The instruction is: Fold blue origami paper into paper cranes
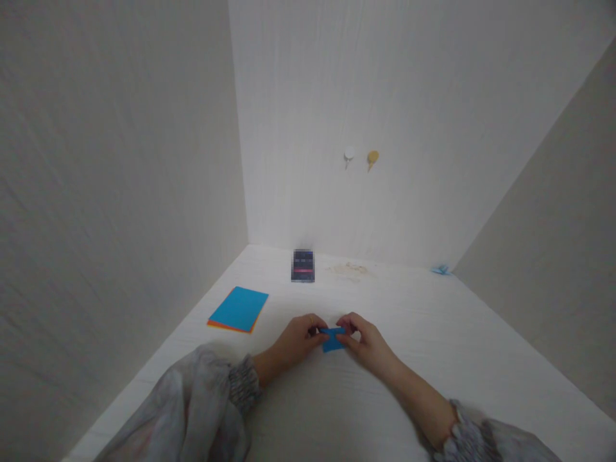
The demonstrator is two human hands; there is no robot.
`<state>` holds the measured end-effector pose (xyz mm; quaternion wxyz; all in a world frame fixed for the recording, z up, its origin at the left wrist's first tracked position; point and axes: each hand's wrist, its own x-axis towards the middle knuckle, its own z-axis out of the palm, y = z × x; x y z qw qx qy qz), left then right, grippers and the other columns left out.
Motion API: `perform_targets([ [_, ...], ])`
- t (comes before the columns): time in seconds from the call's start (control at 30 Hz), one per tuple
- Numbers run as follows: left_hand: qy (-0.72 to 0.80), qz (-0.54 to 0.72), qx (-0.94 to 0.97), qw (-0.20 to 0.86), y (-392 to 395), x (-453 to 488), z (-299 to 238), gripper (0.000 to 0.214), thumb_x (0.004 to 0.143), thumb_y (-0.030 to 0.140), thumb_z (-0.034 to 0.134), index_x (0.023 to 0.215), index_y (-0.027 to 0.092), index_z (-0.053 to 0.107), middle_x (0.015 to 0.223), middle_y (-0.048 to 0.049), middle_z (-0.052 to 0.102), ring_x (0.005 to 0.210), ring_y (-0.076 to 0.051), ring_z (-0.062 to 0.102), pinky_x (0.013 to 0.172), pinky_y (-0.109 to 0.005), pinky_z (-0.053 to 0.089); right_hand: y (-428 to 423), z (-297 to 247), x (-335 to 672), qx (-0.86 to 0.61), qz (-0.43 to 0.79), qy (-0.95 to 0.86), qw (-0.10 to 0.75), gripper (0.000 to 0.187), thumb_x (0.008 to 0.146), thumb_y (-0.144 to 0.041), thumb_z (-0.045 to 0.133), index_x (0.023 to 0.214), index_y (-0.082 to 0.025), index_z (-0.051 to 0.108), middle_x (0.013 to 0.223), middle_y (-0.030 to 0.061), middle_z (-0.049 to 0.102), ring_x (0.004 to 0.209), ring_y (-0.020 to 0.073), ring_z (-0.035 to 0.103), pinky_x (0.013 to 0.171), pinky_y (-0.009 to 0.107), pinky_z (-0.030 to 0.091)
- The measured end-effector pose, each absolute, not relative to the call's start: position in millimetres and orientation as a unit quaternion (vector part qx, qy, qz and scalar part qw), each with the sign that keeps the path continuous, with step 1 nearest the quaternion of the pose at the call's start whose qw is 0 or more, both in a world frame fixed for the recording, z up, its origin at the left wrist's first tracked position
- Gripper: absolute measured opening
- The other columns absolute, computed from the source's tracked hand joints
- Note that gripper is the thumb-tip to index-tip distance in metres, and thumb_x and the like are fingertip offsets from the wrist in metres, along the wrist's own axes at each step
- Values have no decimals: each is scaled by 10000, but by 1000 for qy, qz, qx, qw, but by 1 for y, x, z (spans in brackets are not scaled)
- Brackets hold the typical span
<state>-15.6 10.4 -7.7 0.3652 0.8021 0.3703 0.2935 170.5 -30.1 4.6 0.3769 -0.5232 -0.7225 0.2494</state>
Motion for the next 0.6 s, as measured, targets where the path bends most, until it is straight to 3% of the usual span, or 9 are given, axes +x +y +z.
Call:
perform_targets([
  [0.1,381,300,775,406,13,-15,-13,193,726,293,554,820,137,614,706,-10,595,641,-118,507,592,-216,378,-29,-1,171,-533,259,-725,351,61,719,-229,532,728,-172,552,608,-25,497,578,115,457,534,216,352],
  [0.2,384,288,766,428,15,-14,-17,198,714,296,555,808,134,619,692,-9,597,632,-123,510,579,-221,375,-30,-3,170,-543,287,-717,330,152,735,-248,506,606,-168,510,523,-43,433,501,97,401,471,204,299],
  [0.6,386,283,756,447,10,-13,-9,257,737,360,522,764,120,610,629,2,561,560,-97,452,520,-203,339,-34,3,165,-553,356,-667,350,175,692,-294,530,566,-177,497,493,-43,450,484,105,422,467,217,314],
])
